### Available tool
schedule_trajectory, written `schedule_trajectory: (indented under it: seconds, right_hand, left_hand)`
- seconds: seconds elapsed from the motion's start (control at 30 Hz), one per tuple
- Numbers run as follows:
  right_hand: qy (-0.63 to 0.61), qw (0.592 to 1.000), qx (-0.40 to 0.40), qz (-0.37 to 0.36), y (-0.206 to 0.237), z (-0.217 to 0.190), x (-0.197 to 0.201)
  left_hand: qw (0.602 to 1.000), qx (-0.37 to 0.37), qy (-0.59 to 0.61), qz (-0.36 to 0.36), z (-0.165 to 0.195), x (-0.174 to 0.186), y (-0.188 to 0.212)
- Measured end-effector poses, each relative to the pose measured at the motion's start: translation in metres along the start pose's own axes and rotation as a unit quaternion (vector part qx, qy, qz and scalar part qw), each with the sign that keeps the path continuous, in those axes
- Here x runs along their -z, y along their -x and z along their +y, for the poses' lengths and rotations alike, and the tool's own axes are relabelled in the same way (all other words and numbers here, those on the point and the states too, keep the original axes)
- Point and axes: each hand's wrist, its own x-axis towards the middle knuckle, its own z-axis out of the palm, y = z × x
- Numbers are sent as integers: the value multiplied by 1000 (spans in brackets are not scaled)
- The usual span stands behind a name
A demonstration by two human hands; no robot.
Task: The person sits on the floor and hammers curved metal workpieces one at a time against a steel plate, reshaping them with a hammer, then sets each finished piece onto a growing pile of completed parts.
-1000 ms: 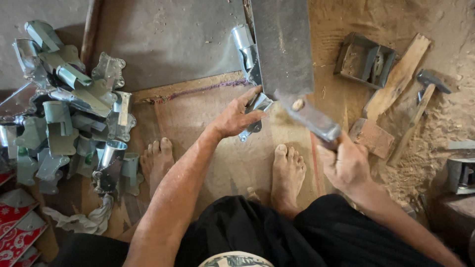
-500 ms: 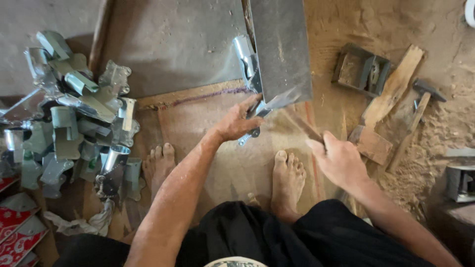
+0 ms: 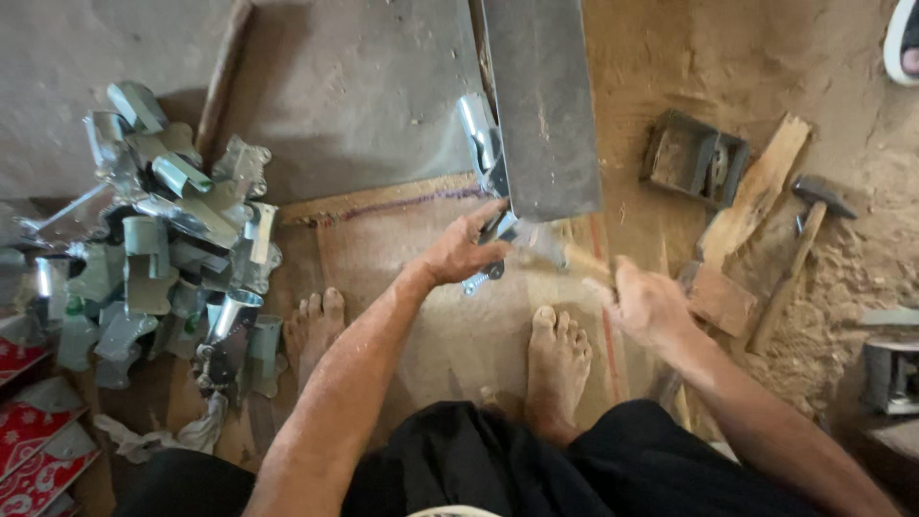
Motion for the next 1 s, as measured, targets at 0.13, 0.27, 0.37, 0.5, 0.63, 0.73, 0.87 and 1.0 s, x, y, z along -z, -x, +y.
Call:
schedule_trajectory:
  seconds: [0.13,0.27,0.37,0.5,0.63,0.73,0.87,1.0]
  right_hand:
    - [-193,941,-26,277,20,15,30]
    - [-232,877,182,380,39,0,43]
    - [-32,993,63,99,3,-14,22]
    - [50,988,-119,84,4,16,15]
    - [-330,866,89,365,42,42,17]
    - [-216,948,55,228,23,36,-8]
    - [-18,990,-70,120,1,54,-35]
    - [-458,844,-4,278,31,84,-31]
  left_hand:
    - [993,107,42,-16,-3,-1,1]
    - [999,41,24,-1,-2,-3,2]
    - [996,92,2,-8,-2,-2,-2]
    - [999,49,-21,0,-1,0,-4]
    - [998,57,2,-6,3,-1,-2]
    - [997,74,33,-6,7,1,-3]
    - [995,87,45,-24,8,3,-4]
    - [996,70,45,-24,2,0,-3]
